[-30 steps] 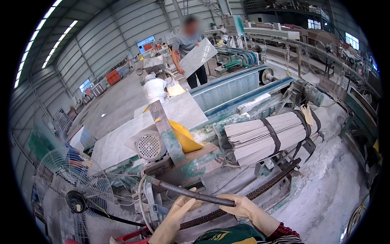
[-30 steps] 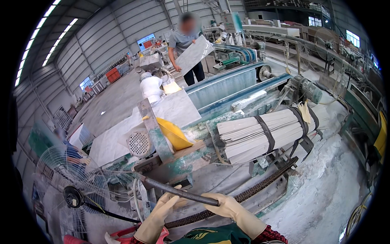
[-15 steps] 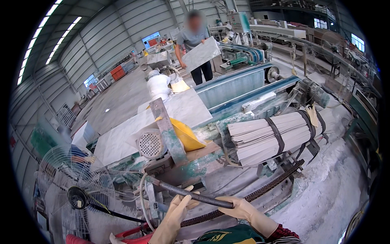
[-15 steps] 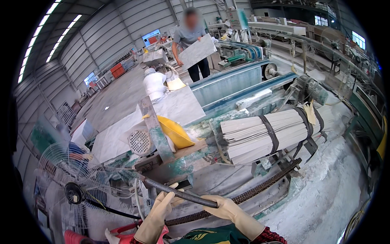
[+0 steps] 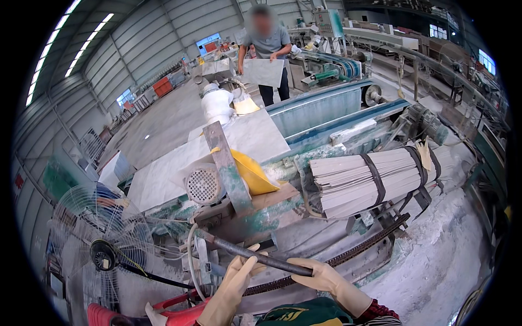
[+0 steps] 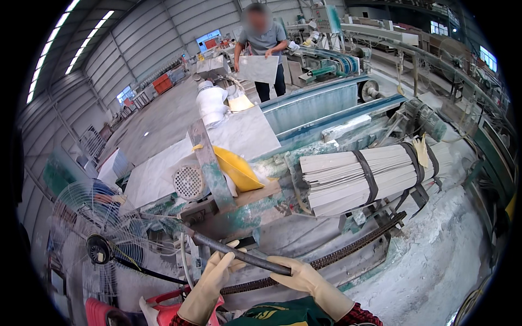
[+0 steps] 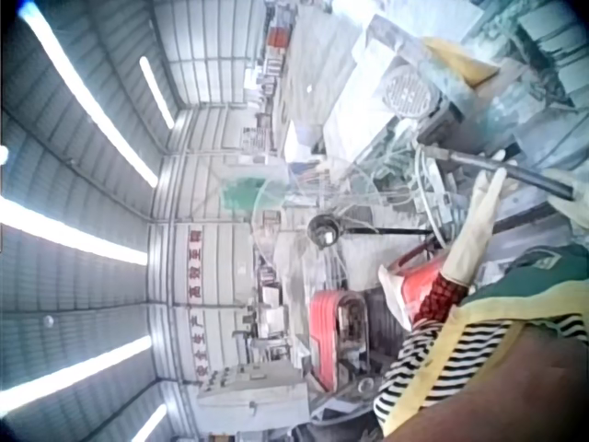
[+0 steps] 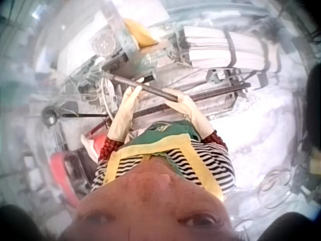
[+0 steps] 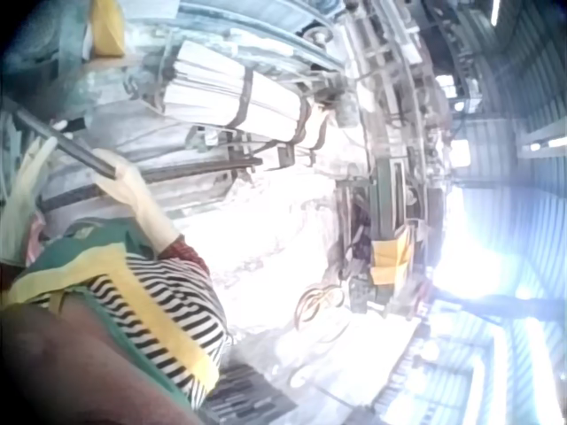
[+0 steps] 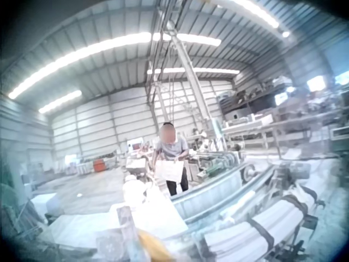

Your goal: The person operates a conveyor belt machine in a factory, feeding large white sheets into the rollers. They use a long metal rod to adjust the machinery and clear the feed area. The person also stacks processed sheets and moves them to a nearby pile.

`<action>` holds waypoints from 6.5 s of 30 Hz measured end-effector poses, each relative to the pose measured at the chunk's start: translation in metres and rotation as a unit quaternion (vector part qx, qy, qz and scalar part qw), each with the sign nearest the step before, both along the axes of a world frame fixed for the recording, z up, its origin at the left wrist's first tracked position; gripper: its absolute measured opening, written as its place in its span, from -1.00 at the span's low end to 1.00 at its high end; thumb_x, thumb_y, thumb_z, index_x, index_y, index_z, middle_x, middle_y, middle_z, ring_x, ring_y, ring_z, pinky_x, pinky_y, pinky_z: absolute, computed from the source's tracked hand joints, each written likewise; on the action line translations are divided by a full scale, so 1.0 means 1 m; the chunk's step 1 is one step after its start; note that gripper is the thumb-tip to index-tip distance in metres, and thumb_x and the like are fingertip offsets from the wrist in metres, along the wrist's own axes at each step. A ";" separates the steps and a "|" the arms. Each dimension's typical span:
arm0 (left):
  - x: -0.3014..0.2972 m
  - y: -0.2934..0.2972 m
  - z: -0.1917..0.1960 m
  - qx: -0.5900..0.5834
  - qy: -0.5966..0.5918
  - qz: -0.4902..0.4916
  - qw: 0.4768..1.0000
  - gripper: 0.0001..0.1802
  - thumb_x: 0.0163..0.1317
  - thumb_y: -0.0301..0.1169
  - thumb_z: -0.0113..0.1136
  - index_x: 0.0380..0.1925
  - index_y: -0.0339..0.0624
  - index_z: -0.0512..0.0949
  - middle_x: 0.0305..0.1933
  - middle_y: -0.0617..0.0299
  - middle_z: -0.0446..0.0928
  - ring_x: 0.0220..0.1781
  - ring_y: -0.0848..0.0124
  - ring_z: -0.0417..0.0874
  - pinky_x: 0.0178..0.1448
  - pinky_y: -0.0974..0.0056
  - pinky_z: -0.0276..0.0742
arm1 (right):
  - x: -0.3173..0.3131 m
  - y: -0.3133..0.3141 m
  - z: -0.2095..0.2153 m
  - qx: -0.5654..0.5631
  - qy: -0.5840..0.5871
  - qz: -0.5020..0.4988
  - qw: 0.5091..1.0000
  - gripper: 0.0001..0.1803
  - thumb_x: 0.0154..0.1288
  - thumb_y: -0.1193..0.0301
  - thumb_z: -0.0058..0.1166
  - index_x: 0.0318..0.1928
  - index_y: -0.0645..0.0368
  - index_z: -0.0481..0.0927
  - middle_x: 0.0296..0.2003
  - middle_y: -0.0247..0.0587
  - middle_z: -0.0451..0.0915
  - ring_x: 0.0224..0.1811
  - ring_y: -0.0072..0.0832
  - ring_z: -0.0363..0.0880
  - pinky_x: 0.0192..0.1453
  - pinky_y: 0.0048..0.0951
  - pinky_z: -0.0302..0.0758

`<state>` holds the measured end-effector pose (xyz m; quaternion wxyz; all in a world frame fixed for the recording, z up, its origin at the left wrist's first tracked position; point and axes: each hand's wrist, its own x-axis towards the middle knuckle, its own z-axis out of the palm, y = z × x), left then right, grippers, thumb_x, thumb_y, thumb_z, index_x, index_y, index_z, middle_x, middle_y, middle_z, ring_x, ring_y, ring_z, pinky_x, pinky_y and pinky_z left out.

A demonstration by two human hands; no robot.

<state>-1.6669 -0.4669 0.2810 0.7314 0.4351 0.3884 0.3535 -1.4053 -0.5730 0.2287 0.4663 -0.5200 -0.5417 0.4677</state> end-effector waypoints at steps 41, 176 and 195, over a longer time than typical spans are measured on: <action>0.017 -0.012 0.032 -0.005 0.047 -0.056 0.997 -0.47 0.83 -0.21 -0.01 0.60 -0.26 0.43 0.45 0.04 0.64 0.56 0.22 0.58 0.76 0.01 0.36 | -0.018 -0.010 0.018 -0.162 0.238 -0.091 0.953 -0.63 0.68 0.44 0.10 0.30 0.33 0.76 -0.48 -0.41 0.57 -0.56 -0.69 0.37 -0.46 -0.54 0.24; 0.018 0.049 -0.040 -0.579 -0.629 0.205 0.477 -0.58 0.78 -0.02 -0.04 -0.34 0.10 0.48 -0.20 0.38 0.63 -0.09 0.38 0.63 0.12 0.27 0.67 | 0.198 0.580 -0.146 0.194 -0.544 -0.024 0.816 -0.20 0.42 0.12 0.39 0.56 0.11 0.44 0.58 0.13 0.46 0.68 0.00 0.37 0.76 -0.06 0.30; 0.020 0.043 -0.035 -0.589 -0.634 0.184 0.466 -0.58 0.77 0.01 -0.06 -0.31 0.10 0.44 -0.23 0.40 0.57 -0.04 0.26 0.56 0.15 0.19 0.56 | 0.231 0.540 -0.075 0.077 -0.555 -0.285 0.777 0.03 0.33 0.20 0.48 0.69 0.11 0.22 0.60 0.30 0.38 0.66 0.18 0.33 0.75 0.00 0.30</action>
